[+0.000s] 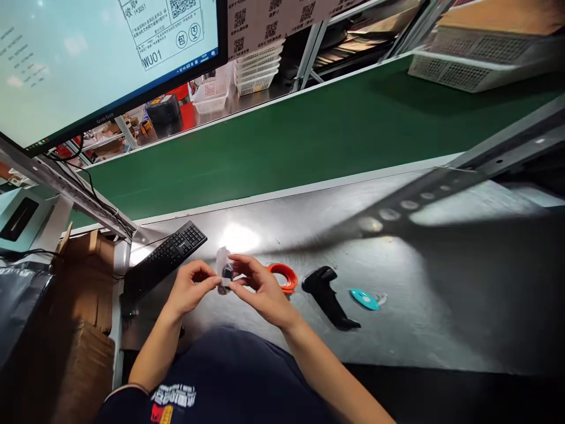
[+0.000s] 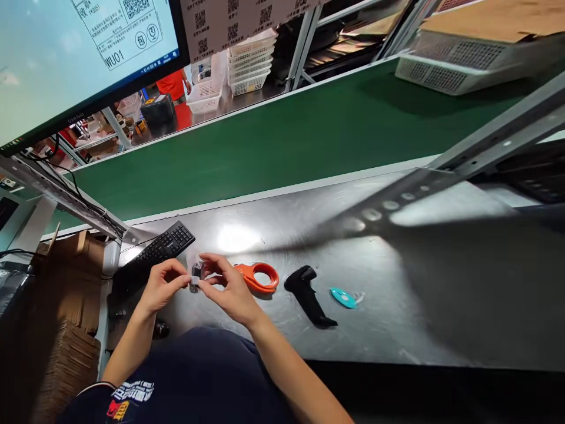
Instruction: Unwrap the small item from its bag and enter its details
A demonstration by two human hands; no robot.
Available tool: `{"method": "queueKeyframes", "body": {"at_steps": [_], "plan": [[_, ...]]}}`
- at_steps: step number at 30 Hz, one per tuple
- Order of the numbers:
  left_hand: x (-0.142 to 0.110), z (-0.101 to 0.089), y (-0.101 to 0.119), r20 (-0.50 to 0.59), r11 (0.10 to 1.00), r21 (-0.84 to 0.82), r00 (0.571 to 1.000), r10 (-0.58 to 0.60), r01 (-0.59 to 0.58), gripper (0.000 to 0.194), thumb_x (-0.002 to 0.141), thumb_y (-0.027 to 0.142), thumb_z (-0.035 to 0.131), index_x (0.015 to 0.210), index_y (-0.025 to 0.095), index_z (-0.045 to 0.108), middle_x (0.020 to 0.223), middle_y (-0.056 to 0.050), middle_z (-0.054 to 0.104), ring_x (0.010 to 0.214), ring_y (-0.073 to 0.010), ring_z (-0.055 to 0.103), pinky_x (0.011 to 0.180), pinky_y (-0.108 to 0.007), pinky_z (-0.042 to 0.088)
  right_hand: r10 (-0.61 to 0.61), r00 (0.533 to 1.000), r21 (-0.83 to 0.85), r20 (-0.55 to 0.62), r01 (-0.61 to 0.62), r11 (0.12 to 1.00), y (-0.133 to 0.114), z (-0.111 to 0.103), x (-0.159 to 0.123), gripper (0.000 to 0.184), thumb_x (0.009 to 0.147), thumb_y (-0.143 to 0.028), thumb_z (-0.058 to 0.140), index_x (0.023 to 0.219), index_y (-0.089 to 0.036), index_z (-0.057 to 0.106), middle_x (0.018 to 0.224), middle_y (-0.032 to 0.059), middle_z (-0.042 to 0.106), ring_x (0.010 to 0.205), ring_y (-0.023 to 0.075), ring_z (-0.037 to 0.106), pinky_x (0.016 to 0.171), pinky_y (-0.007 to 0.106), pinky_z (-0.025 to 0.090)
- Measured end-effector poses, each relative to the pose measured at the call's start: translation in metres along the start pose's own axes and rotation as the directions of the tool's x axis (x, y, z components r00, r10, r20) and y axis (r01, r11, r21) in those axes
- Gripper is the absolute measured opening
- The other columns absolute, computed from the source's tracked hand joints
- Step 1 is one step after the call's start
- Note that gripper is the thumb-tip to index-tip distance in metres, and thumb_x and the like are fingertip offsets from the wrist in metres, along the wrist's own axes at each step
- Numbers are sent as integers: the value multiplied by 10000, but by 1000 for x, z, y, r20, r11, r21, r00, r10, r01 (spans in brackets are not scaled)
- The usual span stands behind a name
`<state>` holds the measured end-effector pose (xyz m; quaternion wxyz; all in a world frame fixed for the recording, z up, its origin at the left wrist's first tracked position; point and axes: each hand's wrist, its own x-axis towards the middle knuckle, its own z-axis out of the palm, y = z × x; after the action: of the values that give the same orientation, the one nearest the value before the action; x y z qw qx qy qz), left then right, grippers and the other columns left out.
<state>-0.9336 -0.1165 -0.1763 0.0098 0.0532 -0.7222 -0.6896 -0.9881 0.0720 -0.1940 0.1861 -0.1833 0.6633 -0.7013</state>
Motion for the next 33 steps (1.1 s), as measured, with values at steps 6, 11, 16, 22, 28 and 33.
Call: {"method": "queueKeyframes", "body": {"at_steps": [6,11,16,22,28,33], "plan": [[-1,2,0,23,929,286,971,237,-233,215,932,306,678,801,145,623,743,0,620,660,-88,555,632,-201,439,60,998,8,-35,-59,998,-4,0,-8,518,848,-427,759,1306,-227,623,1023,67,625,833,142,632,734,266,617],[-3,7,-2,54,665,523,799,599,-534,125,974,199,611,855,165,590,742,2,608,681,-106,566,644,-215,463,14,993,-4,-121,-14,1000,1,4,-14,523,855,-409,777,1323,-229,627,1118,95,649,919,176,677,760,274,649],[-5,12,-10,111,397,685,627,771,-610,63,969,120,572,926,166,576,757,-24,631,704,-142,593,661,-256,500,-190,965,-94,-183,176,980,6,10,-20,440,896,-297,754,1322,-300,645,1123,55,646,986,151,681,766,216,650],[-10,17,-18,77,319,726,533,843,-610,51,948,125,583,953,170,560,757,-20,607,660,-139,565,615,-261,489,-307,932,-178,-193,274,945,-4,21,-25,428,921,-210,711,1326,-327,635,1123,39,652,985,136,685,792,219,657],[-10,29,-23,-97,587,601,680,727,-542,29,966,148,577,962,177,576,966,-73,696,947,-164,682,811,-285,583,-84,988,19,-129,88,996,19,-1,-32,514,900,-422,753,1367,-256,616,1269,117,674,1113,228,703,858,335,672],[-17,28,-52,-75,697,611,850,522,-374,74,978,171,521,950,165,590,1167,-150,700,1133,-237,694,871,-365,606,172,927,-95,-333,-214,972,50,-48,-108,526,861,-691,704,1100,-223,700,1024,118,734,874,258,743,701,385,683]]}}
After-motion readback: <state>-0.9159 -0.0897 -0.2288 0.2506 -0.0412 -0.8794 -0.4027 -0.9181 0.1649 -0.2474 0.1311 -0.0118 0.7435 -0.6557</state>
